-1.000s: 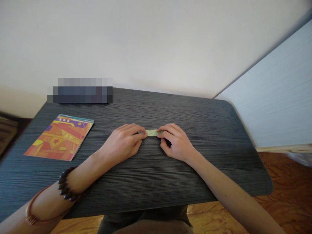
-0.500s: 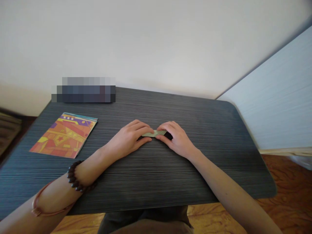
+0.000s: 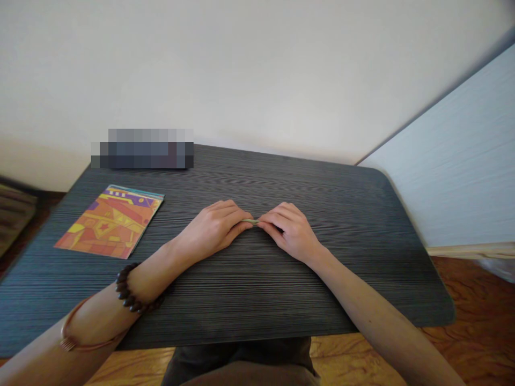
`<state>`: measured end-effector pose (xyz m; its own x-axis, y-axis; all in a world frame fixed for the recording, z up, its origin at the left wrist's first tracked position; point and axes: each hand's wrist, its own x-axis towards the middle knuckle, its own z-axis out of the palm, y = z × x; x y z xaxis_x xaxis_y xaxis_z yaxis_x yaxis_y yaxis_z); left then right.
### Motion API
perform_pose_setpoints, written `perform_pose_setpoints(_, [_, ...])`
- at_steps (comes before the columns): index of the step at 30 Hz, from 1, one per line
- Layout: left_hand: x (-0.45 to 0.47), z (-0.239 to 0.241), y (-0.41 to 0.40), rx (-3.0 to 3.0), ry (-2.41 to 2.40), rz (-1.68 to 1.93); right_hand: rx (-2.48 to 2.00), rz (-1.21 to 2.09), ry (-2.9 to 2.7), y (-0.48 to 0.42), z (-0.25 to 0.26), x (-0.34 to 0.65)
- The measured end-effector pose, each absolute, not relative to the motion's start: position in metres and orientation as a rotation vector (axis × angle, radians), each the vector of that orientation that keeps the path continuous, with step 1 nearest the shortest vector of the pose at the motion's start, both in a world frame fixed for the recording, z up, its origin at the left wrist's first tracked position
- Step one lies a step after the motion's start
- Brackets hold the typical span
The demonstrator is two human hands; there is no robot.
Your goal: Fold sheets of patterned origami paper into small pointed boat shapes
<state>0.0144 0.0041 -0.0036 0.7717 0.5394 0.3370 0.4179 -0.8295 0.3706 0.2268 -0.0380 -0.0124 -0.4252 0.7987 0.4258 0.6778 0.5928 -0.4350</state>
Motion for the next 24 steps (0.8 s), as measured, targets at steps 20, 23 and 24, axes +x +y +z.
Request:
perform_pose_setpoints(20, [0.009, 0.016, 0.011, 2.02, 0.803, 0.302, -1.339, 0.691, -1.886, -0.035, -0.009, 0.233])
perform_pose_setpoints(23, [0.01, 0.015, 0.009, 2.026, 0.883, 0.331, -1.338, 0.692, -1.896, -0.036, -0.01, 0.234])
perform_pose_setpoints(24, [0.01, 0.014, 0.008, 2.027, 0.902, 0.352, -1.334, 0.687, -1.906, -0.036, -0.009, 0.234])
